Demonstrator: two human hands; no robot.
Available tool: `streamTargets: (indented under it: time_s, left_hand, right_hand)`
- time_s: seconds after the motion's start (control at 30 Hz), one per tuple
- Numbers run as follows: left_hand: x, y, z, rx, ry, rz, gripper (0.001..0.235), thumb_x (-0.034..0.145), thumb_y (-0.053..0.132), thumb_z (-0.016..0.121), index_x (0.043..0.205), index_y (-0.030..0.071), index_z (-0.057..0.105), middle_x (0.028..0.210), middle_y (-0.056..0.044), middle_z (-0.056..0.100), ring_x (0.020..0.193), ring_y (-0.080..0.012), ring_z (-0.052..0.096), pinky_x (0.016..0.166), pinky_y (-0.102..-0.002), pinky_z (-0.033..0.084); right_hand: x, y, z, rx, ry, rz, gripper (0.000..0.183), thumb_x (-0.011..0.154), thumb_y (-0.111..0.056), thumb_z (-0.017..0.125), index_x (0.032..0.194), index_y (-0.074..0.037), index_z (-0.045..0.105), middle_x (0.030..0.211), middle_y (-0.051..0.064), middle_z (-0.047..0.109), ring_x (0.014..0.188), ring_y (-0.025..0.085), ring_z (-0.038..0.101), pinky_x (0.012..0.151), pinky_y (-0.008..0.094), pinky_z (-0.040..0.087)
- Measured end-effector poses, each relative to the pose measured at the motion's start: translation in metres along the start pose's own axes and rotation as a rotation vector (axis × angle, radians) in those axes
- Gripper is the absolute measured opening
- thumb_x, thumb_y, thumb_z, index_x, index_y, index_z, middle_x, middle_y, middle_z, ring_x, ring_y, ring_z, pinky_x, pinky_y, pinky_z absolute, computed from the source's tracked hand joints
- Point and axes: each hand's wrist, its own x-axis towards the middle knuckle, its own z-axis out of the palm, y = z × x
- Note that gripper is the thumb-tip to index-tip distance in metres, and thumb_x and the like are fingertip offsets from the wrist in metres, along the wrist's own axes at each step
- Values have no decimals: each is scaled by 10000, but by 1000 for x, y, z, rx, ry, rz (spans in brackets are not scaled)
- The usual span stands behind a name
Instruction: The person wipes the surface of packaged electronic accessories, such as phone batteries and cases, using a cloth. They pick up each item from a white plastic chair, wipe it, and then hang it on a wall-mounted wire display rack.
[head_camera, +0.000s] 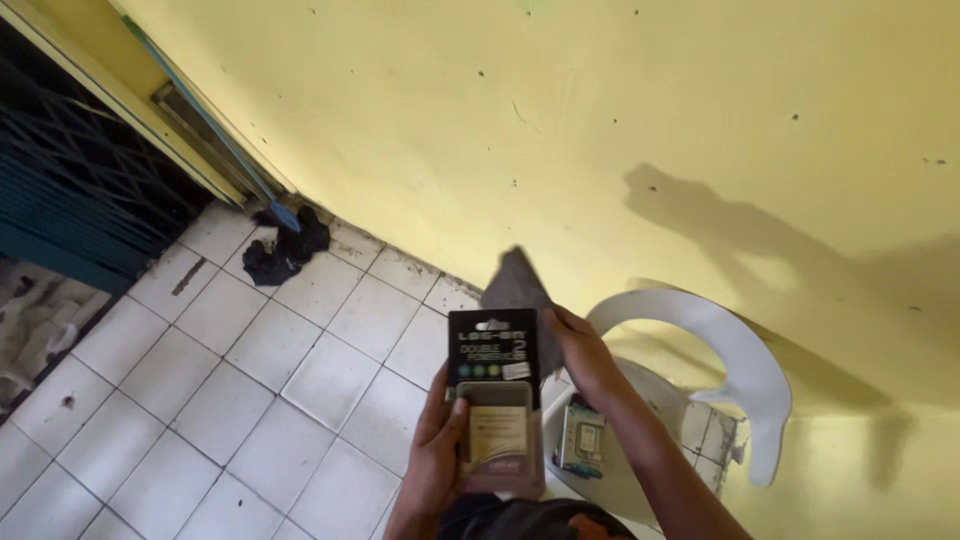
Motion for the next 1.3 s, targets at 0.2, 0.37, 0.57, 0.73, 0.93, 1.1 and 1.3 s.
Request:
streamTargets:
  time_s: [0.2,0.37,0.57,0.73,0.93,1.1,1.3]
  left_hand:
    - [20,-8,12,310,179,58,651,1025,250,244,1667,253,134,1624,-121,264,1476,-329,323,1164,-515,381]
    - [20,-27,2,-133,-202,291,750,1031,556,143,1661,151,109,1704,-170,274,1584,-404,231,1281,-541,270]
    - [25,-7,-28,-900,-465,241,686,1261,537,258,1658,-20,203,1651,-298,383,1501,-468,317,1240,-601,330]
    - [26,3,0,-737,-243,172,754,1009,643,225,1609,186,214,1622,-210,319,1491,-384,382,1173,-582,380]
    - [13,0,-1,-601,-360,161,928,1004,733,142,1664,82,157,1681,-263,266,1450,-437,408,1207,-523,371]
    - [1,-19,-33,-374,-238,86,972,979,721,171,1644,12,177,1645,-287,313,1416,-449,444,1148,-536,401]
    - [-26,-52,-29,206,-206,110,975,898,350,614,1690,40,138,1634,-217,309,1458,-337,364,1135,-466,378]
  right_hand:
    - [-58,54,65,366,-88,-63,574,1044,-315,383,1529,-10,409,1344,207,654,1167,295,694,1010,381,571]
    - [-101,44,97,-213,-74,-600,531,1105,-135,418,1595,61,360,1653,292,398,1544,380,353,1234,466,267]
    - [-121,14,86,-622,-216,-670,568,1021,-194,520,1547,-4,421,1630,252,392,1522,425,319,1218,517,240]
    - [-126,5,94,-916,-155,-742,589,1005,-210,553,1540,-3,420,1644,268,322,1506,550,233,1220,597,221]
    - [-112,-9,103,-860,-112,-658,580,1026,-172,472,1583,-26,400,1691,218,283,1557,493,213,1239,567,213]
    - [-101,-13,113,-845,-54,-645,561,1075,-221,355,1599,-26,315,1712,230,188,1585,468,124,1263,546,188]
    - [-47,-19,99,-678,4,-535,600,1094,-337,238,1625,-57,247,1715,176,173,1571,393,159,1242,524,218]
